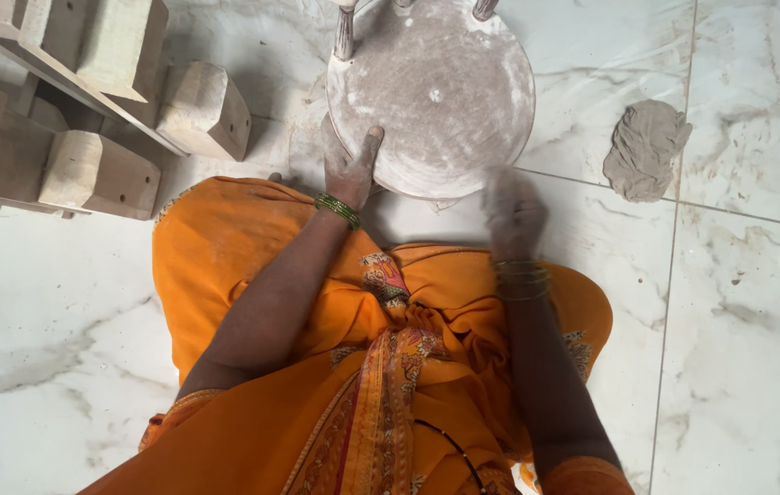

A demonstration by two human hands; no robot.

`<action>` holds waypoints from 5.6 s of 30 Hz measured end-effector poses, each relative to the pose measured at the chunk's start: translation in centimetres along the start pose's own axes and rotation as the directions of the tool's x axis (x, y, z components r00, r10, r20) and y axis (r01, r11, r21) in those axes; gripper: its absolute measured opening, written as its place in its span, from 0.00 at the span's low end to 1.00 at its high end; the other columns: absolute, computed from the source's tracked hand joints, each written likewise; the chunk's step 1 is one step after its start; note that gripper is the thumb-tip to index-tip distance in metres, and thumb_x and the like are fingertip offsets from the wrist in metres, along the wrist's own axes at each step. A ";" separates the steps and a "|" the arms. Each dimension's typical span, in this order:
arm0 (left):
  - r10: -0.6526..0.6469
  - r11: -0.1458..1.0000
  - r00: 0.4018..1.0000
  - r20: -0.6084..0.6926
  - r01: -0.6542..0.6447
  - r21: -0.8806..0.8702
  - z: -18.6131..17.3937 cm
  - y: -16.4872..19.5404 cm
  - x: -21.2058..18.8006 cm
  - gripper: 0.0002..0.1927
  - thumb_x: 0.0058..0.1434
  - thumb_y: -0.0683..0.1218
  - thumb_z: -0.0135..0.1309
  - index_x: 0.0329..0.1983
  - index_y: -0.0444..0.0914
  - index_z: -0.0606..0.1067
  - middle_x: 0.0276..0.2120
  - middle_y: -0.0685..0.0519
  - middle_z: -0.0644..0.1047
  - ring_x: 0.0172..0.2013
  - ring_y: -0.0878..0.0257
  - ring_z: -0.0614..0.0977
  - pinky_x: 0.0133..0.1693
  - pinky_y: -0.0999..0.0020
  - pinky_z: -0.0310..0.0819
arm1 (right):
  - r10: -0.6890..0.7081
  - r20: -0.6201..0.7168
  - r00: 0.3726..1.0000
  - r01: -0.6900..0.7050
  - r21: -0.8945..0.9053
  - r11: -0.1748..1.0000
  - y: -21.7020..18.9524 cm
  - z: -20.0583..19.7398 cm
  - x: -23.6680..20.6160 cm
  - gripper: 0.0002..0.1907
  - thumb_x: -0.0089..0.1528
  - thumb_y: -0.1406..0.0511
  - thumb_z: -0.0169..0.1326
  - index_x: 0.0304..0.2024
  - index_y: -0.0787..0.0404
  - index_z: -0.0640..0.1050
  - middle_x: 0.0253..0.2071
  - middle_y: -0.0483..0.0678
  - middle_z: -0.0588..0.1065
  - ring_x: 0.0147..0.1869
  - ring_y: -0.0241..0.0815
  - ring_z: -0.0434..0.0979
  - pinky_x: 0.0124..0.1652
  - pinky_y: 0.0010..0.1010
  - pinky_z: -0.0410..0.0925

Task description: The person sits on the floor shaping a clay pot lid with a curved handle, pressing and smoothing its surface by hand. They apply wet clay from a lump beside them onto the lid, scrape and trim the rim with a small flat tool, rotate the lid to work different sides, and press the surface with both palms.

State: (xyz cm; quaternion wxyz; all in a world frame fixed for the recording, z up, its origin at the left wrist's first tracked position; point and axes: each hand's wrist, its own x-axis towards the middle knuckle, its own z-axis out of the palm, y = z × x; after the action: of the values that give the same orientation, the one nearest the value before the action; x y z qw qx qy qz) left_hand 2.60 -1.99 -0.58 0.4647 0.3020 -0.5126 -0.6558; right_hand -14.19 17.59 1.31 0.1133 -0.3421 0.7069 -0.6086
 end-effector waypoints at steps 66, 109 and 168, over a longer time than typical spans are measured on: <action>0.141 0.976 0.989 -0.044 -0.131 0.176 -0.2 0.0 0.0 0.36 0.74 0.53 0.52 0.74 0.30 0.53 0.64 0.35 0.69 0.64 0.51 0.71 0.66 0.60 0.64 | -0.104 -0.023 0.994 0.102 -0.089 0.991 -0.6 0.8 1.7 0.13 0.73 0.61 0.48 0.51 0.62 0.79 0.31 0.42 0.78 0.29 0.25 0.74 0.26 0.20 0.70; -0.235 0.958 0.969 -0.072 0.219 -0.186 -1.9 1.9 1.6 0.53 0.61 0.53 0.61 0.78 0.43 0.39 0.51 0.34 0.78 0.44 0.55 0.83 0.42 0.61 0.84 | -0.047 -0.102 0.994 0.048 0.007 0.999 0.7 0.4 2.0 0.16 0.72 0.64 0.49 0.58 0.66 0.76 0.29 0.41 0.75 0.23 0.26 0.68 0.21 0.19 0.65; 0.008 0.908 0.987 -0.160 0.060 0.415 0.3 -0.4 -0.6 0.47 0.69 0.55 0.53 0.81 0.37 0.41 0.25 0.44 0.79 0.23 0.61 0.75 0.28 0.68 0.70 | 0.049 -0.121 0.991 -0.073 -0.208 0.975 -1.5 4.7 -1.3 0.20 0.79 0.60 0.46 0.38 0.63 0.79 0.27 0.52 0.78 0.21 0.28 0.72 0.20 0.20 0.65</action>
State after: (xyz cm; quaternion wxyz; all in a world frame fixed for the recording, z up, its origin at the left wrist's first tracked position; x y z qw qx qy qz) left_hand 2.49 -1.32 -0.89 0.4195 0.4524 -0.5986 -0.5108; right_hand -9.98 14.70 1.23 0.0539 -0.2948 0.7832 -0.5447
